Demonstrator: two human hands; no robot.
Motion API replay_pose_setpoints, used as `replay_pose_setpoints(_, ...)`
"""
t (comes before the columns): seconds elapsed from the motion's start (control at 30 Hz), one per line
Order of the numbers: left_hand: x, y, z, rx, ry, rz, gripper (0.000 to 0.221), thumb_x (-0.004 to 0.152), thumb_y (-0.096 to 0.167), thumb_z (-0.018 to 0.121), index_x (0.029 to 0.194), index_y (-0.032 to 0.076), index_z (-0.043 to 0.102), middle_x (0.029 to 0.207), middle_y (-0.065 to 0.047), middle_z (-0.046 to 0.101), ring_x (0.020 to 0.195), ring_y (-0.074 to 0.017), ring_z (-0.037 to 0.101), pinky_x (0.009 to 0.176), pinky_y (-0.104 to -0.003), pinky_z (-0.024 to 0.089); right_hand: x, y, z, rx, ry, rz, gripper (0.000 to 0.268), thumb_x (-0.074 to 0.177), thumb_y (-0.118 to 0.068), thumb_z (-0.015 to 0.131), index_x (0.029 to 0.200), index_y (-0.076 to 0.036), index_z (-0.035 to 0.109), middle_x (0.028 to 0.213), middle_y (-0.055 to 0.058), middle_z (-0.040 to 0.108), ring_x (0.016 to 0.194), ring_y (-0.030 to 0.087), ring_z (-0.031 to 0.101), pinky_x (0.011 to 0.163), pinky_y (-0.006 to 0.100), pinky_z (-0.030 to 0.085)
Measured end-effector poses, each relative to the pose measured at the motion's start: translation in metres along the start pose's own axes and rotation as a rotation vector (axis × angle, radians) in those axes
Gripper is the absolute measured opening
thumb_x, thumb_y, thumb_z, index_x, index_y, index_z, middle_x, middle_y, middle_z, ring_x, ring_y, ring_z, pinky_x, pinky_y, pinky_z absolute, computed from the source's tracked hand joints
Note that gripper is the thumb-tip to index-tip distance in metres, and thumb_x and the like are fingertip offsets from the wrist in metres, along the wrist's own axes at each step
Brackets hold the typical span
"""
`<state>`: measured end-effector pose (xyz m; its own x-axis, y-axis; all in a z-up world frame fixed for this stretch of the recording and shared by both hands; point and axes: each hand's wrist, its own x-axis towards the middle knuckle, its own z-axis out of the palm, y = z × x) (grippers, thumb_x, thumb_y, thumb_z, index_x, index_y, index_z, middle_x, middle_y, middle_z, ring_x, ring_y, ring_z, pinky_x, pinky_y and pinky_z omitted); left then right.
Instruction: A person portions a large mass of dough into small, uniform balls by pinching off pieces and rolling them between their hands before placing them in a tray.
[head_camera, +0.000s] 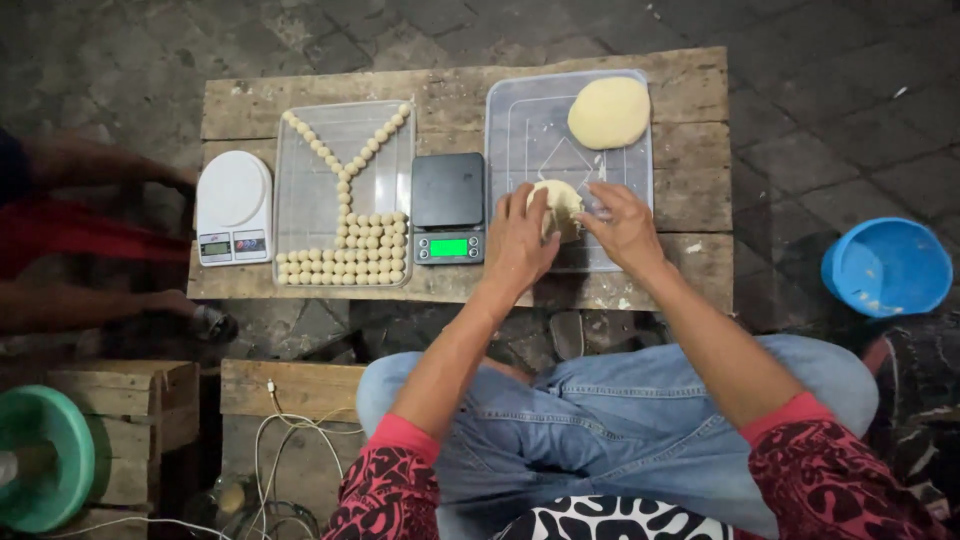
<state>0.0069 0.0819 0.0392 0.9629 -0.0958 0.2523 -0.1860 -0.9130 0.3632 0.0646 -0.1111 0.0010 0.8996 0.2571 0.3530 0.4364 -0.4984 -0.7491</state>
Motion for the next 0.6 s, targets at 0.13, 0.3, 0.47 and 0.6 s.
replay_pose_setpoints(0.13,0.014,-0.002,0.013,0.005,0.048,0.013,0.077,0.083,0.032,0.080,0.146,0.001,0.048,0.146,-0.023,0.046,0.134,-0.0446,0.046,0.095,-0.054,0.056,0.012,0.002,-0.001,0.024,-0.053,0.039,0.046,0.083,-0.018,0.090,0.124,-0.002,0.074,0.117,0.021,0.071,0.094,0.040,0.072,0.075,0.041,0.063)
replay_pose_setpoints(0.3,0.008,-0.011,0.045,-0.039,0.090,-0.002,0.086,0.078,0.035,0.081,0.148,-0.002,0.046,0.151,-0.028,0.044,0.139,-0.0522,0.040,0.101,-0.062,0.050,0.020,0.028,0.012,0.061,-0.131,0.083,0.046,0.081,-0.022,0.091,0.123,-0.011,0.077,0.116,0.014,0.073,0.095,0.034,0.073,0.074,0.039,0.063)
replay_pose_setpoints(0.47,0.012,0.006,0.046,-0.008,-0.285,-0.069,0.095,0.086,0.043,0.074,0.163,0.009,0.029,0.168,-0.017,0.027,0.156,-0.0479,0.014,0.121,-0.063,0.025,0.025,0.030,0.014,0.057,-0.142,0.111,0.028,0.085,-0.016,0.085,0.112,-0.011,0.080,0.102,0.014,0.074,0.086,0.034,0.073,0.070,0.034,0.064)
replay_pose_setpoints(0.6,0.013,0.009,0.057,0.029,-0.329,-0.062,0.095,0.089,0.043,0.073,0.164,0.010,0.025,0.172,-0.014,0.018,0.157,-0.0466,0.011,0.123,-0.065,0.019,0.025,0.033,0.013,0.108,-0.125,0.165,0.025,0.085,-0.013,0.084,0.109,-0.011,0.081,0.097,0.014,0.073,0.082,0.031,0.073,0.069,0.032,0.063)
